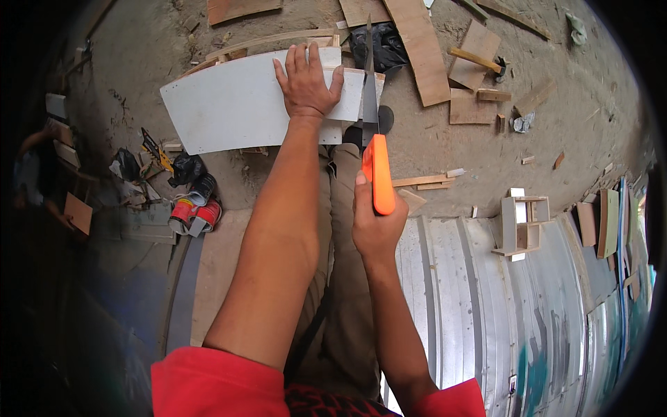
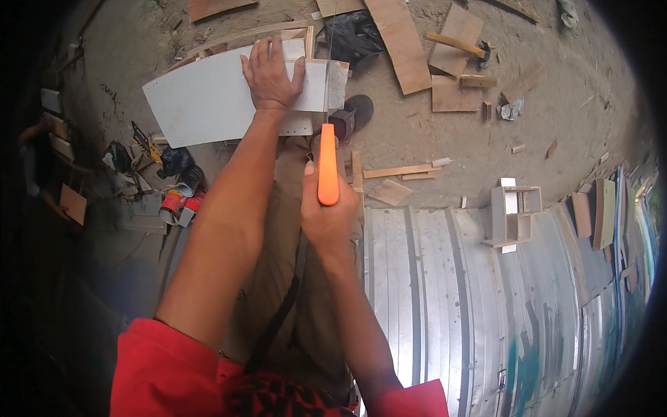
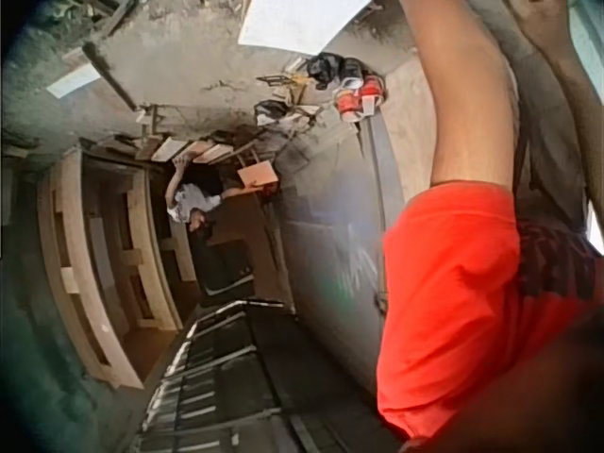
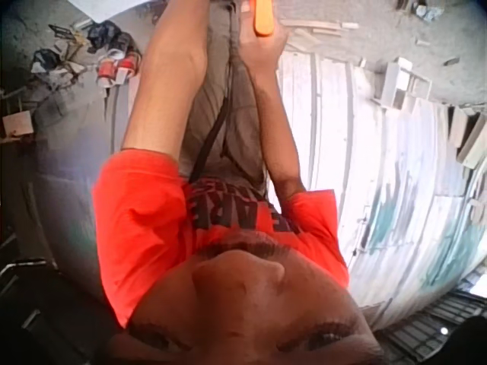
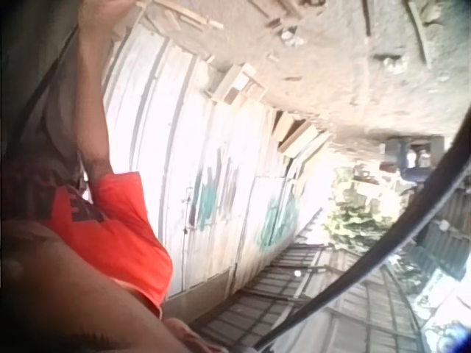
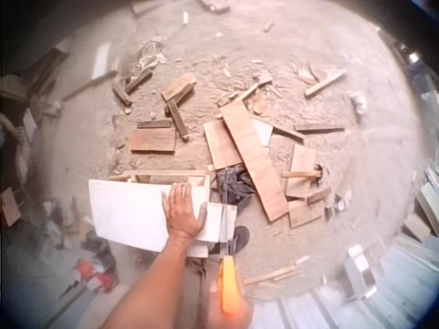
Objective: The person sits on the ground and uses a hand saw to cut a white rectangular board. They position the board on a wooden support, saw along a marked line, and separate the cut piece.
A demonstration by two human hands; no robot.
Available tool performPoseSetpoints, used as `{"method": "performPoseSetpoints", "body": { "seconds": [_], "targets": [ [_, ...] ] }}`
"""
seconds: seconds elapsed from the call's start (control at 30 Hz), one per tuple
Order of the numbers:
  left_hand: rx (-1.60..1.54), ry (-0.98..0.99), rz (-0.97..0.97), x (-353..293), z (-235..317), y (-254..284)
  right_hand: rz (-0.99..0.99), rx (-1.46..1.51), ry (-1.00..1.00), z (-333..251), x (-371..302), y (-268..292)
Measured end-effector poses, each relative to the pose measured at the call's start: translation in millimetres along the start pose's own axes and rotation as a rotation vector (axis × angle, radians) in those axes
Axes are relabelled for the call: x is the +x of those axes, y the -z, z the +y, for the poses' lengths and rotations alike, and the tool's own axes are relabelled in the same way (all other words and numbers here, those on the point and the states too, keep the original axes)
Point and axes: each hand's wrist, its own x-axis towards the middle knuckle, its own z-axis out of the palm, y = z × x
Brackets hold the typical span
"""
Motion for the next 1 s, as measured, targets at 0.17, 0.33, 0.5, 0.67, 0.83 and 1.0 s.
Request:
{"method": "performPoseSetpoints", "body": {
  "seconds": [0.17, 0.33, 0.5, 0.67, 0.83, 1.0],
  "targets": [
    [0.014, 0.046, -0.018, -7.1, -1.7, 7.0, 0.002, -0.065, -0.054, 3.7, -51.6, 21.7],
    [0.000, -0.011, -0.020, -1.2, 1.9, 3.6, 0.140, -0.035, 0.185, 7.3, 82.1, -32.0],
    [0.022, -0.006, 0.011, -1.0, -0.3, 3.5, 0.081, -0.034, 0.102, -14.9, 140.3, -36.1],
    [-0.014, -0.047, 0.006, -3.6, -1.1, 3.8, 0.093, -0.032, 0.184, 14.6, 125.9, -35.5],
    [-0.014, -0.039, 0.029, -4.0, 3.4, 5.4, 0.164, 0.078, 0.346, 48.3, 100.9, -39.0],
    [-0.059, -0.113, 0.022, -4.2, -0.9, 4.2, 0.231, 0.181, 0.393, 55.7, 92.4, -50.4]
  ]
}}
